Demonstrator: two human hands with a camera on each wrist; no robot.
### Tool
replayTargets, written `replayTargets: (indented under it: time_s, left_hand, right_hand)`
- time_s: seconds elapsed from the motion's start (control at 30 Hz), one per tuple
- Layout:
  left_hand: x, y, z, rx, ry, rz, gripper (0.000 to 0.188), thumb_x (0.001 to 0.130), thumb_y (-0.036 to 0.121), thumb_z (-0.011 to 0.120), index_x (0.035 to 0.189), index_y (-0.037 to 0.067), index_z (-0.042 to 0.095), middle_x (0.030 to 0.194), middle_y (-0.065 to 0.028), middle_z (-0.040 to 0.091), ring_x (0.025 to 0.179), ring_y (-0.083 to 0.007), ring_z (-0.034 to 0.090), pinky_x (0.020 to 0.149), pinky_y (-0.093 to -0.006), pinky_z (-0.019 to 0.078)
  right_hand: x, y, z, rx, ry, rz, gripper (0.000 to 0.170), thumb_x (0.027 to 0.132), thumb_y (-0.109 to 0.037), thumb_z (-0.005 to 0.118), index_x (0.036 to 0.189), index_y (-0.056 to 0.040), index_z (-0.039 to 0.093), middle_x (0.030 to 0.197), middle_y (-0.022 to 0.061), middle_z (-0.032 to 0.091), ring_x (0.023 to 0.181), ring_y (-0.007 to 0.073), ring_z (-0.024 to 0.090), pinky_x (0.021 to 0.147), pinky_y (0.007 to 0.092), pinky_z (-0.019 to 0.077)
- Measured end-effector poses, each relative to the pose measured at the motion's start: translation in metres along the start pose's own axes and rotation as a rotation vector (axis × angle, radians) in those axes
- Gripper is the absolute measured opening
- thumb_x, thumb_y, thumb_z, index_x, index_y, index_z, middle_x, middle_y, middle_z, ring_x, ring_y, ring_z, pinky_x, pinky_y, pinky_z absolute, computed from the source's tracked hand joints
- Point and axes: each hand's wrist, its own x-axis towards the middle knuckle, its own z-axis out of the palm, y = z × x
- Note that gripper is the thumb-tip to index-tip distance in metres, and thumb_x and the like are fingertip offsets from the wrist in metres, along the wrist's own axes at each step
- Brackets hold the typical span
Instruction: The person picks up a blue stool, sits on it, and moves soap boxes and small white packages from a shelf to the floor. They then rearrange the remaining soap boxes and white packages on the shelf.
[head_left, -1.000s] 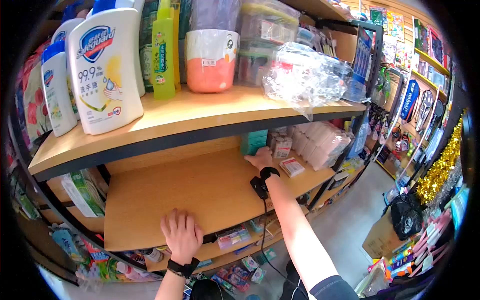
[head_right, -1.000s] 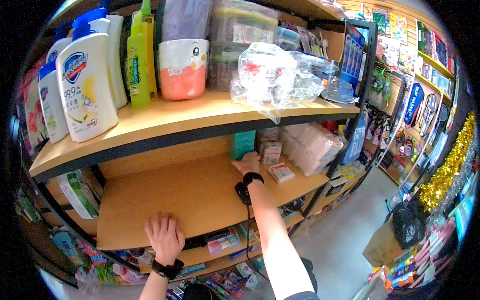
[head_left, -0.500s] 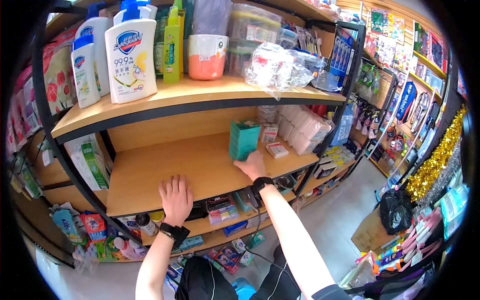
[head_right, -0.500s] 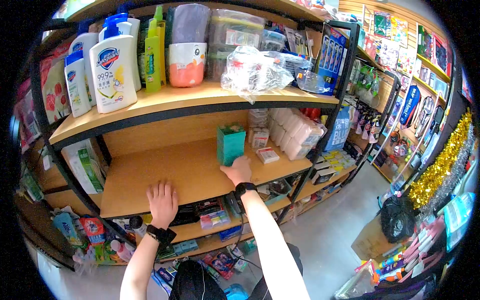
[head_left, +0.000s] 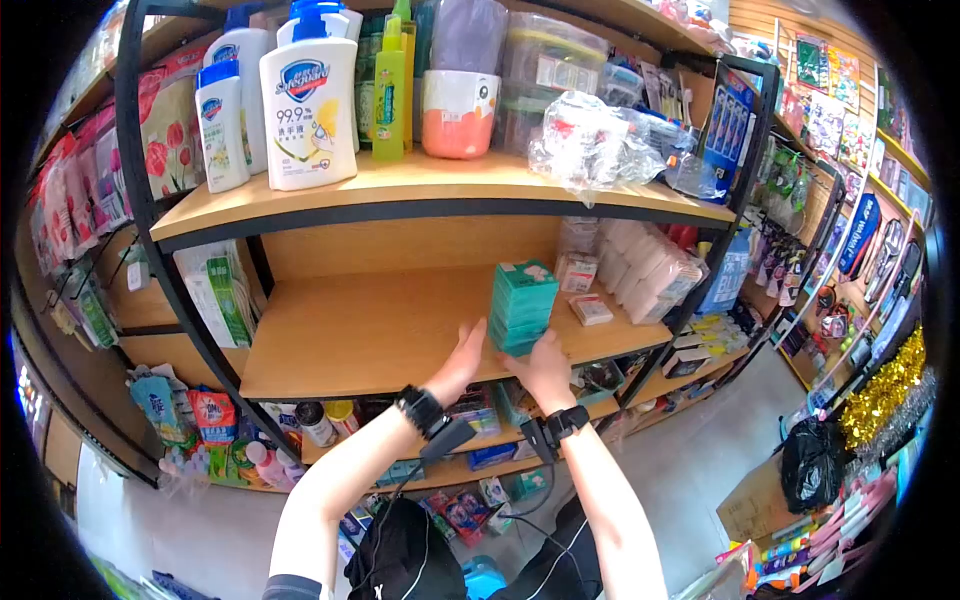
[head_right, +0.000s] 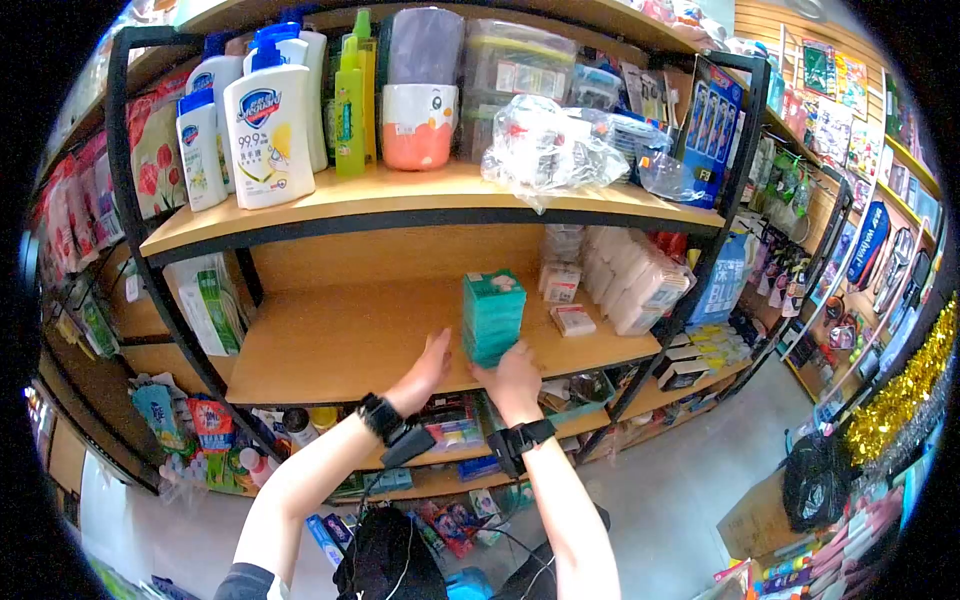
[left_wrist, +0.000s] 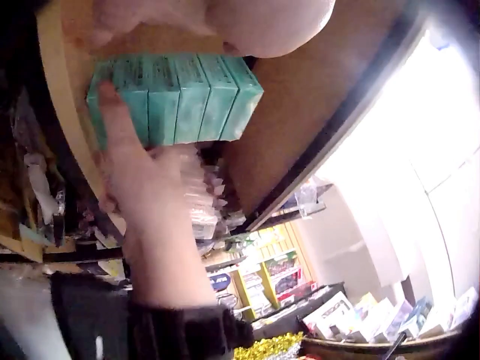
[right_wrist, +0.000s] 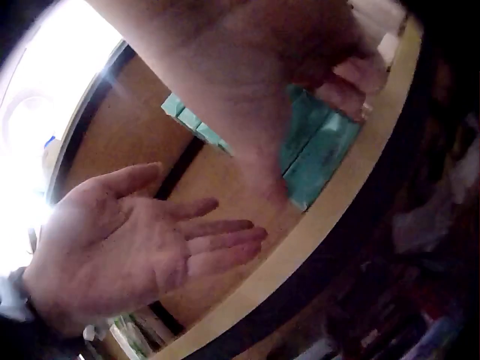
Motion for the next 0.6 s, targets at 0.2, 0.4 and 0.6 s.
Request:
replayTargets:
  time_s: [0.2, 0.4, 0.6]
  left_hand:
    - [0.018, 0.064, 0.016, -0.352, -0.235, -0.233, 0.077, 0.086, 0.066, 0.019, 0.142, 0.017, 0.002, 0.146, -0.0152, 0.008, 0.133, -0.0351, 0.013, 0.103, -0.0571, 0.0083]
    - [0.030, 0.093, 0.028, -0.327, -0.327, -0.253, 0.084, 0.078, 0.076, 0.017, 0.141, 0.020, 0.018, 0.143, -0.0142, 0.021, 0.131, -0.0347, 0.018, 0.096, -0.0657, 0.0108]
    - [0.042, 0.088, 0.028, -0.214, -0.258, -0.360, 0.084, 0.076, 0.077, 0.022, 0.137, 0.020, 0.027, 0.139, -0.0127, 0.030, 0.126, -0.0321, 0.029, 0.092, -0.0659, 0.0204]
  right_hand:
    - [0.052, 0.067, -0.056, 0.614, -0.628, -0.037, 0.095, 0.069, -0.058, 0.063, 0.134, 0.0027, 0.029, 0.133, 0.0275, 0.033, 0.124, 0.0370, 0.033, 0.105, 0.0387, 0.0259]
    - [0.112, 0.058, -0.056, 1.158, -0.614, 0.173, 0.076, 0.077, -0.063, 0.048, 0.126, -0.0069, 0.036, 0.115, 0.0147, 0.047, 0.104, 0.0283, 0.046, 0.095, 0.0497, 0.0299]
    - [0.079, 0.002, -0.073, 1.197, -0.908, 0.051, 0.065, 0.077, -0.065, 0.045, 0.128, -0.0252, 0.039, 0.127, 0.0034, 0.045, 0.112, 0.0249, 0.041, 0.091, 0.0548, 0.0286]
